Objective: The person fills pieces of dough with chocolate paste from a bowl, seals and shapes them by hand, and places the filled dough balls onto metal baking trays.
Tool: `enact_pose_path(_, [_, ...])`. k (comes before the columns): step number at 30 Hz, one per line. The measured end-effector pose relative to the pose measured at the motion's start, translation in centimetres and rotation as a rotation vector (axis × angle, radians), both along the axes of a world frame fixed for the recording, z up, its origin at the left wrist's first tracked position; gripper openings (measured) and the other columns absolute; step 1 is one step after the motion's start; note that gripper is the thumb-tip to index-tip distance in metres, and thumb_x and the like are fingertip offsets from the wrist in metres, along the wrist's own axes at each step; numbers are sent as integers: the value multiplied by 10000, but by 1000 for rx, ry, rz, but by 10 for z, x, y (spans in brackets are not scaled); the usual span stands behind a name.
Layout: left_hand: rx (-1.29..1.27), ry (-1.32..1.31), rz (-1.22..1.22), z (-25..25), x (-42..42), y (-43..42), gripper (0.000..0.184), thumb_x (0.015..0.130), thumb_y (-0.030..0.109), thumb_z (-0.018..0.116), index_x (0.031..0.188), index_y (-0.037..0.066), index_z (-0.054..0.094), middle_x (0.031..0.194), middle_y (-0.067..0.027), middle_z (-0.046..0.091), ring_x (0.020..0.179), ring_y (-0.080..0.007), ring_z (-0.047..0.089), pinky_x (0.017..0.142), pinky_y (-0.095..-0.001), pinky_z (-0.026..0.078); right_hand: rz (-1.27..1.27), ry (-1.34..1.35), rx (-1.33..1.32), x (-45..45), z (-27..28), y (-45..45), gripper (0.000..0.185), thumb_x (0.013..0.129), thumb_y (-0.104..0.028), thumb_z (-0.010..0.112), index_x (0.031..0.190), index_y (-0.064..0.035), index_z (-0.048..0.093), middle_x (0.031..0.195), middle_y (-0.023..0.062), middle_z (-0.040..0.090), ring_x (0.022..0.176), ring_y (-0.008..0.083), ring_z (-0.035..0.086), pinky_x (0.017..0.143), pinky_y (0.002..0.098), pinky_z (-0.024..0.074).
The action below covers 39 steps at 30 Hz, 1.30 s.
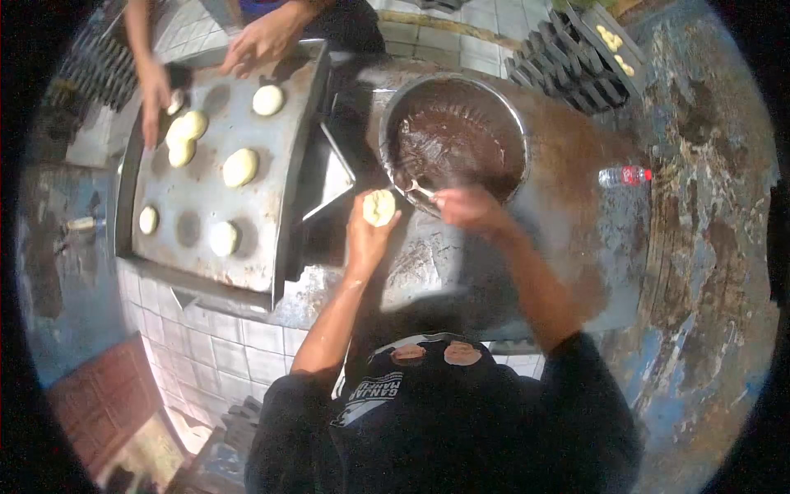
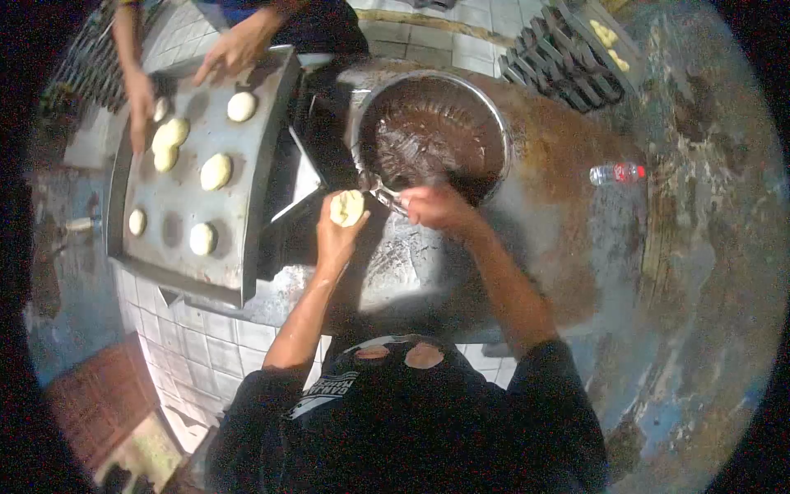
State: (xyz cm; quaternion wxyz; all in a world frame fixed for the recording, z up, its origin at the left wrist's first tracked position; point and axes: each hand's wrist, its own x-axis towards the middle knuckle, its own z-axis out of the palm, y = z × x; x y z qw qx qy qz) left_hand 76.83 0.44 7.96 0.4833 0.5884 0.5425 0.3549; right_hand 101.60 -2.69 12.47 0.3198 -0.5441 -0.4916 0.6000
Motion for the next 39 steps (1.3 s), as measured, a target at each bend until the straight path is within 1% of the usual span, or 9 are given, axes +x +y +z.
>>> enact_pose_path(4, [62, -24, -10, 12, 30, -18, 550, 847, 133, 797, 1288, 1, 495, 1093, -219, 710, 1023, -338, 712, 867, -410, 553, -179, -685, 752, -74, -15, -74, 325, 951, -186, 653, 1241, -43, 681, 818, 96, 662, 633, 236, 646, 577, 395, 520])
enact_pose_path(9, [87, 409, -166, 2, 15, -55, 374, 865, 118, 739, 1170, 29, 543, 989, -252, 714, 970, -383, 717, 817, -456, 542, -81, -1013, 616, -94, -13, -166, 297, 961, -146, 607, 1238, -46, 647, 930, 158, 668, 731, 332, 708, 632, 443, 586])
enact_pose_path(11, [32, 466, -183, -7, 4, -76, 339, 861, 106, 732, 1141, 30, 557, 974, -246, 719, 959, -376, 720, 801, -449, 543, -34, -957, 580, -84, -14, -194, 285, 971, -134, 582, 1233, -43, 645, 937, 159, 670, 759, 352, 712, 626, 436, 591])
enact_pose_path(17, [-425, -408, -198, -8, -3, -146, 576, 790, -87, 658, 1330, 56, 518, 1125, -29, 647, 1005, -181, 629, 901, -301, 500, -107, -975, 363, -63, -64, -228, 366, 932, -212, 676, 1237, -11, 654, 1162, 230, 678, 1006, 374, 693, 898, 432, 562])
enact_pose_path(21, [-246, -379, -477, 1, 12, -199, 689, 768, -34, 776, 1368, 61, 451, 1176, -34, 617, 1108, -150, 585, 951, -303, 481, -591, 13, 52, -72, 0, -218, 476, 908, -132, 697, 1356, -15, 585, 1198, 249, 667, 1108, 399, 644, 1001, 420, 505])
enact_pose_path(26, [-257, -330, -363, 4, 24, -229, 457, 837, 97, 802, 1213, 73, 543, 1002, -28, 641, 890, -113, 626, 732, -267, 525, -114, -551, 683, -84, 43, -283, 548, 931, 51, 463, 1471, -38, 465, 1219, 164, 692, 1205, 319, 613, 1064, 412, 465])
enact_pose_path(29, [-421, -482, -384, 60, 25, -252, 271, 873, 148, 793, 1036, 88, 585, 821, 22, 604, 638, -71, 549, 516, -232, 412, -508, -418, 560, -69, 56, -308, 501, 947, -6, 478, 1446, -50, 488, 1264, 162, 677, 1241, 308, 606, 1048, 418, 477])
enact_pose_path(34, [-230, -456, -510, 94, 39, -294, 273, 980, 289, 696, 1124, 68, 628, 893, -6, 651, 732, -93, 619, 560, -241, 474, -446, -448, 614, -78, 62, -344, 475, 959, -15, 485, 1434, -35, 490, 1188, 101, 717, 1134, 291, 656, 1020, 402, 488])
enact_pose_path(39, [-188, -426, -446, 111, 41, -319, 396, 1062, 418, 527, 1106, 48, 664, 914, -44, 687, 781, -111, 656, 657, -257, 544, -732, 138, 459, -83, 60, -367, 425, 1028, -128, 555, 1427, -2, 478, 1149, 74, 723, 808, 108, 664, 714, 274, 565])
